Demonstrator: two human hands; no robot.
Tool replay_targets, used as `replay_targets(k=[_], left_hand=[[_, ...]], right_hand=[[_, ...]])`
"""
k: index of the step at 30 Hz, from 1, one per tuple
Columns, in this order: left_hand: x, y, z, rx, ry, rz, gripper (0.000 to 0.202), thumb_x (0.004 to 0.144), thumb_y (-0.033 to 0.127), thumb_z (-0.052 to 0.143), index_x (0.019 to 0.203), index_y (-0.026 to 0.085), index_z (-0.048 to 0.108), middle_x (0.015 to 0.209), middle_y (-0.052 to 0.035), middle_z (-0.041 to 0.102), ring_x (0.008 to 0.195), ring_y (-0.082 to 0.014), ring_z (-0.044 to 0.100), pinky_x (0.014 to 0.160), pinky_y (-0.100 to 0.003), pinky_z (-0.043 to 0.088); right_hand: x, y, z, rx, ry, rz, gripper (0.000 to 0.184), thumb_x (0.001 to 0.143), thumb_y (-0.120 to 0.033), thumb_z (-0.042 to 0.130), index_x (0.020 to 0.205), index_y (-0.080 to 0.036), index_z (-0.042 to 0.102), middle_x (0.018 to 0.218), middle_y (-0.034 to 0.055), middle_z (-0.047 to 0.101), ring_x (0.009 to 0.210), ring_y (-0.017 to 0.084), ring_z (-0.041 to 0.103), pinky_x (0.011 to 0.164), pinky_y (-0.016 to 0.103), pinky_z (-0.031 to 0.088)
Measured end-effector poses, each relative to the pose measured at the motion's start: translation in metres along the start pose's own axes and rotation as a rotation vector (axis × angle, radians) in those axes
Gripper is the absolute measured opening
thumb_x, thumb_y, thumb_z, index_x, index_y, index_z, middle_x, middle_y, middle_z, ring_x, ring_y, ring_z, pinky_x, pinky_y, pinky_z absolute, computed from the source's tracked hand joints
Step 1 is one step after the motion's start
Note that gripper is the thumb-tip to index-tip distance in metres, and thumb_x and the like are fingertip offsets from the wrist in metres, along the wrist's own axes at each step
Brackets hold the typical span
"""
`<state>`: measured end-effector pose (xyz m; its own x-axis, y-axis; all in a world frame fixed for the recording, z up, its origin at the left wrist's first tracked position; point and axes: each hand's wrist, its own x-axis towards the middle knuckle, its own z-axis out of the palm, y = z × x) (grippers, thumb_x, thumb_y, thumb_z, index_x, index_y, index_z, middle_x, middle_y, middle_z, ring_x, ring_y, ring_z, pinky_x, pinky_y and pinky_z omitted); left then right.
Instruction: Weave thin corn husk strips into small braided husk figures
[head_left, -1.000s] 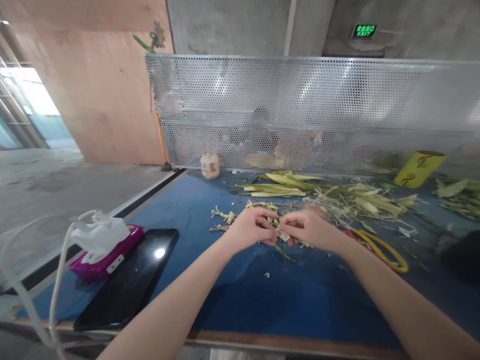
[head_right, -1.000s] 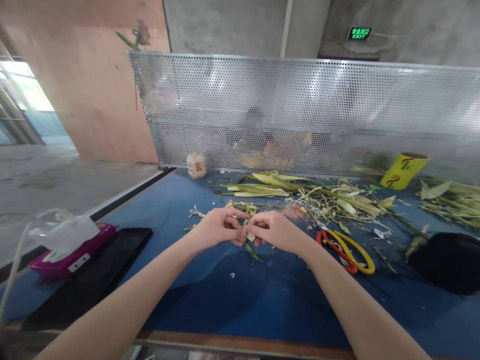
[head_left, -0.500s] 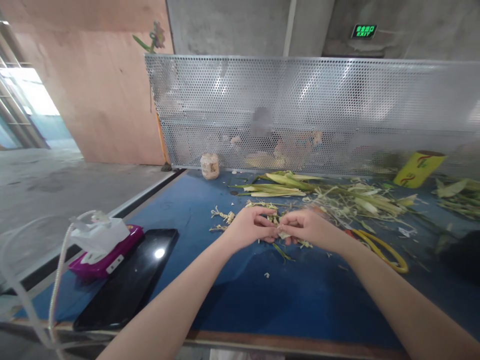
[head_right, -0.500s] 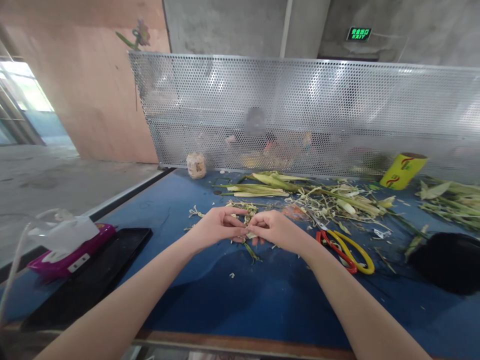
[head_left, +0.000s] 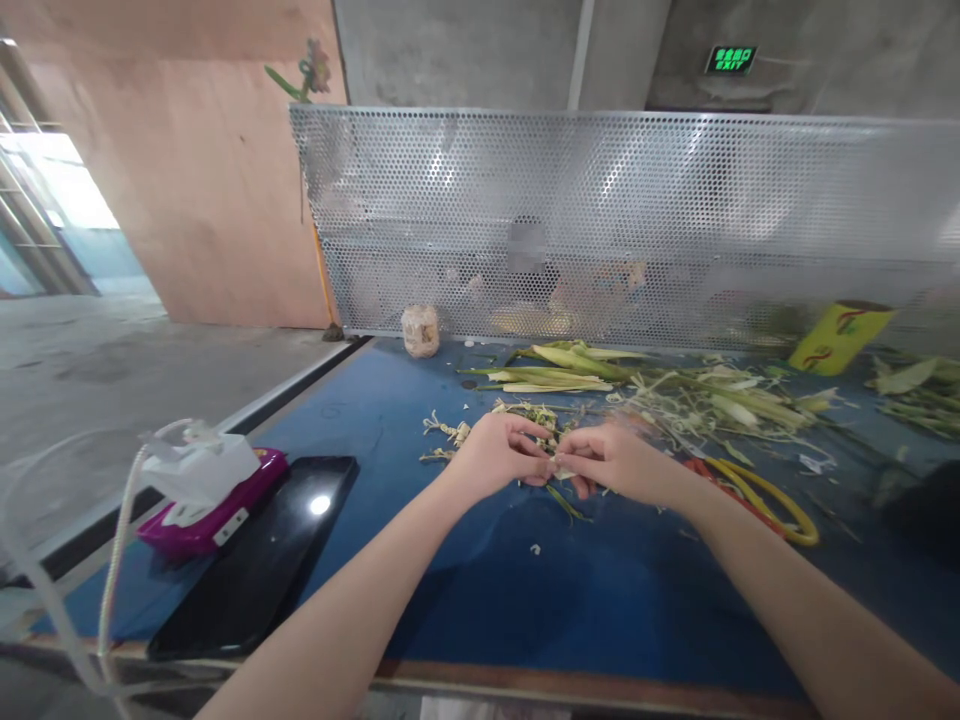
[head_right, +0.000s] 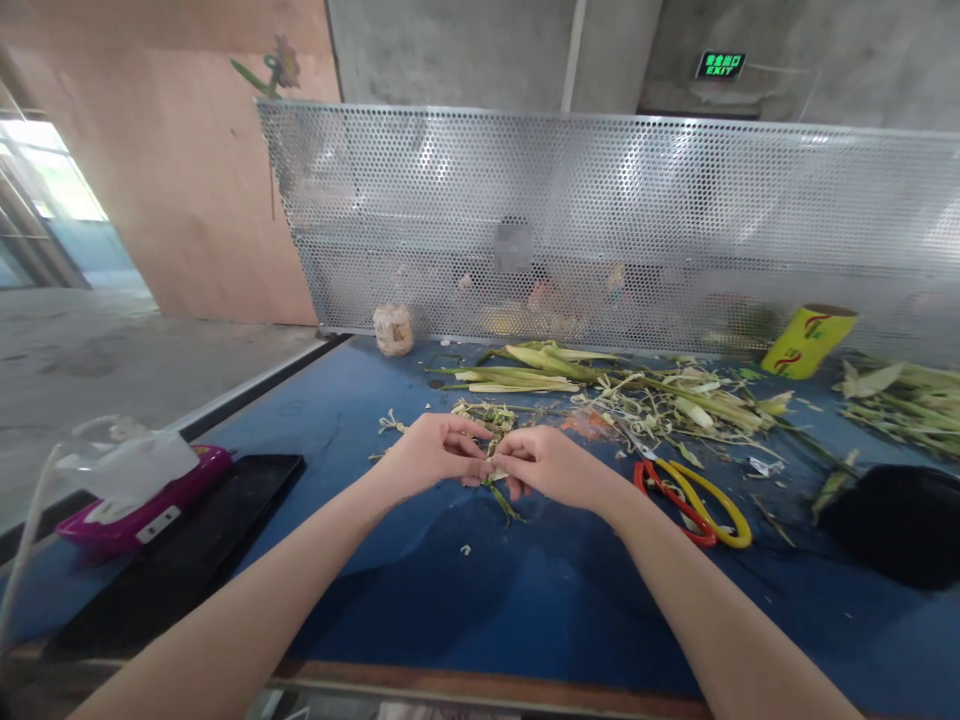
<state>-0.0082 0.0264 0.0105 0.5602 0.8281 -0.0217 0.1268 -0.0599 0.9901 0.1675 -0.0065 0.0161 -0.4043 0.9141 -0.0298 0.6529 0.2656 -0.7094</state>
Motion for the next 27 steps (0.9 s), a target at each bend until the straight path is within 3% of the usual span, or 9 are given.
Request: replay_targets(k=[4, 10, 16, 22, 27], left_hand=[[0.0014, -0.0025, -0.0006, 0.076, -0.012, 0.045, 0.034, 0.058, 0.013, 0.068, 0.090, 0.006, 0.059, 0.058, -0.0028, 0.063, 0.050, -0.0107, 0.058, 0.055, -0.025, 0.049], [0.0010, -0.0040, -0.0004, 0.192, -0.004, 0.157, 0.061, 0.063, 0.020, 0.064, 0.119, 0.010, 0.045, 0.070, -0.0033, 0.065, 0.057, -0.0109, 0.058, 0.060, -0.026, 0.048], [0.0022, -0.0032, 0.0012, 0.432, 0.084, 0.314, 0.051, 0.069, 0.018, 0.056, 0.119, 0.015, 0.048, 0.083, -0.0056, 0.065, 0.074, -0.0139, 0.058, 0.070, -0.028, 0.047], [0.0011, -0.0023, 0.0019, 0.490, 0.130, 0.360, 0.051, 0.069, 0.015, 0.054, 0.120, 0.018, 0.047, 0.073, -0.0010, 0.063, 0.068, -0.0109, 0.057, 0.068, -0.023, 0.047], [-0.0003, -0.0023, 0.0021, 0.564, 0.140, 0.361, 0.049, 0.070, 0.016, 0.052, 0.120, 0.019, 0.049, 0.077, -0.0017, 0.064, 0.069, -0.0113, 0.058, 0.068, -0.024, 0.048]], right_hand=[[-0.0016, -0.0027, 0.0015, -0.047, -0.013, -0.020, 0.029, 0.084, -0.037, 0.039, 0.066, -0.017, 0.050, 0.055, -0.0016, 0.056, 0.051, 0.009, 0.049, 0.054, 0.021, 0.037], [-0.0005, -0.0014, -0.0004, -0.101, 0.028, -0.042, 0.027, 0.085, -0.036, 0.037, 0.069, -0.018, 0.050, 0.056, -0.0020, 0.054, 0.051, 0.009, 0.050, 0.054, 0.022, 0.037], [0.0021, 0.0015, -0.0022, -0.097, 0.082, -0.026, 0.027, 0.084, -0.033, 0.037, 0.066, -0.017, 0.049, 0.054, -0.0015, 0.054, 0.050, 0.009, 0.049, 0.054, 0.022, 0.037], [0.0024, 0.0008, -0.0003, -0.053, 0.086, -0.027, 0.024, 0.083, -0.030, 0.038, 0.065, -0.018, 0.049, 0.052, -0.0024, 0.054, 0.048, 0.009, 0.048, 0.052, 0.022, 0.036], [0.0033, 0.0024, 0.0026, 0.012, 0.086, -0.033, 0.026, 0.083, -0.034, 0.037, 0.066, -0.018, 0.048, 0.052, -0.0024, 0.053, 0.048, 0.009, 0.048, 0.051, 0.022, 0.036]])
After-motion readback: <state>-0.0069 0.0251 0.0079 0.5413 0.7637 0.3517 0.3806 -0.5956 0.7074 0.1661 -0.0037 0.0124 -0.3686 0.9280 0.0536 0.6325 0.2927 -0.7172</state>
